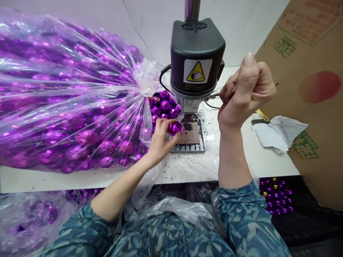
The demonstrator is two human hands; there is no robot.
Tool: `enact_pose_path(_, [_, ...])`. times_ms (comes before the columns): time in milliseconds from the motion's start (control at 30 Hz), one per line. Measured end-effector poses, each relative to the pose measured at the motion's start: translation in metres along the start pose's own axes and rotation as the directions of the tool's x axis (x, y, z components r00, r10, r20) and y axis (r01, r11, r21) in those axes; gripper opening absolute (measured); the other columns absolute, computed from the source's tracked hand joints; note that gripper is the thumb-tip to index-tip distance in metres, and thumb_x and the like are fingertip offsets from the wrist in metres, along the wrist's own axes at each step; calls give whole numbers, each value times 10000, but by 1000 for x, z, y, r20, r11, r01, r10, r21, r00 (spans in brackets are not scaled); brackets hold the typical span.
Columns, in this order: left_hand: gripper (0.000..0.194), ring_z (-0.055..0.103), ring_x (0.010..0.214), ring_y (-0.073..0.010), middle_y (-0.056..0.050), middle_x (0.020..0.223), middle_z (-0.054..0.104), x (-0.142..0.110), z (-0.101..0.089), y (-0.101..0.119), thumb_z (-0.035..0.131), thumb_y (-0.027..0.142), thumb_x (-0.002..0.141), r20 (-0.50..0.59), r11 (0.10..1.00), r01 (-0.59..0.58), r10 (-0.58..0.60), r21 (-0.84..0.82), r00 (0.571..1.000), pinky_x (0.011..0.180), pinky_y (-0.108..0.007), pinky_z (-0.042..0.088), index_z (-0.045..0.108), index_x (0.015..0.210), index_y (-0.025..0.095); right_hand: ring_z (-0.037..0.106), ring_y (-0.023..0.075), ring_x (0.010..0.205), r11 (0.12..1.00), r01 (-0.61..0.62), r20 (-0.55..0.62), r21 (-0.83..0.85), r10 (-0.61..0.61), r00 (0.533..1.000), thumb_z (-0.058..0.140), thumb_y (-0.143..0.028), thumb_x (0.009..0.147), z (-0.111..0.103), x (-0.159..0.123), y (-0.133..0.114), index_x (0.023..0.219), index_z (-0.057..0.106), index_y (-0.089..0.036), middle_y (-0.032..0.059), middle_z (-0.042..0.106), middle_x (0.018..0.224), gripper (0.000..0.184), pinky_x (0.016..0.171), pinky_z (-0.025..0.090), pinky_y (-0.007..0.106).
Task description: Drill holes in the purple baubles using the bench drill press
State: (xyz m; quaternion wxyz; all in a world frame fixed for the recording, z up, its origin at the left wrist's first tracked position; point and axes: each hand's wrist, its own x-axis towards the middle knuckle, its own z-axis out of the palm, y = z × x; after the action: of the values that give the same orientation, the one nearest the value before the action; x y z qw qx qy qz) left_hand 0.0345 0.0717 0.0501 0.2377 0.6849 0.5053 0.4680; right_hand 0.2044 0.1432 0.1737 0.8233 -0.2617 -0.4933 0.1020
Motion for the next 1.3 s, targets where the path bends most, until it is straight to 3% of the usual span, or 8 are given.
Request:
enact_pose_path(100, [433,693,1008,-198,-80,1174,652,-31,21,-2,692,462,951,74,930,147,-129,-337,989,908,-375,604,516,1286,251,233,13,383,998,43,-10,56,-42,999,573,-558,925,-1,0,4,626,265,-232,-97,296,454,539,428,241,246])
enact_pose_path(200, [552,684,1144,-232,-108,1266,665,-36,45,-22,667,580,940,89,863,215,-196,-457,977,1013,-403,570,507,1355,252,276,1,371,994,56,-3,95,-56,998,595,-455,936,-3,0,5,610,300,-217,-102,315,452,500,430,253,213])
enact_pose_path(300, [621,642,1256,-269,-134,1358,649,-23,58,-46,672,618,919,6,873,196,-217,-447,976,1104,-436,509,537,1387,232,296,-14,363,988,59,-1,143,-60,998,610,-381,932,-4,0,5,598,325,-205,-106,336,451,473,423,251,184])
enact_pose_path(500, [595,683,1176,-257,-121,1244,714,-4,66,-72,718,609,884,-76,879,200,-257,-433,963,1065,-420,528,596,1305,207,304,-16,368,990,63,1,129,-63,998,612,-429,920,-5,-2,6,599,299,-209,-109,343,452,499,424,281,188])
enact_pose_path(667, [568,686,1174,-261,-127,1240,716,1,71,-74,762,569,863,-45,873,188,-233,-450,972,1046,-422,538,611,1266,198,272,-12,380,997,70,-10,33,-69,998,580,-546,911,-5,-2,9,616,266,-218,-107,304,463,541,439,284,204])
enact_pose_path(933, [533,690,1087,-263,-108,1143,732,5,71,-71,870,492,772,-98,947,143,-177,-288,979,989,-428,554,694,1184,204,288,-33,367,989,104,-8,103,-104,995,589,-422,928,-4,-1,7,612,278,-200,-114,330,460,495,426,257,162])
enact_pose_path(1133, [538,702,1135,-258,-113,1200,743,5,69,-72,831,498,815,-89,919,171,-215,-354,973,1046,-444,546,670,1230,196,278,-25,377,996,47,-6,73,-46,999,578,-529,893,-4,-2,3,613,274,-207,-115,304,459,524,445,274,182])
enact_pose_path(1300, [499,698,1096,-256,-112,1170,731,7,66,-73,801,501,846,-99,952,116,-149,-282,984,996,-436,567,682,1231,206,270,-12,393,996,62,-10,69,-61,998,585,-521,901,-4,-3,5,625,275,-219,-106,299,470,514,446,267,204])
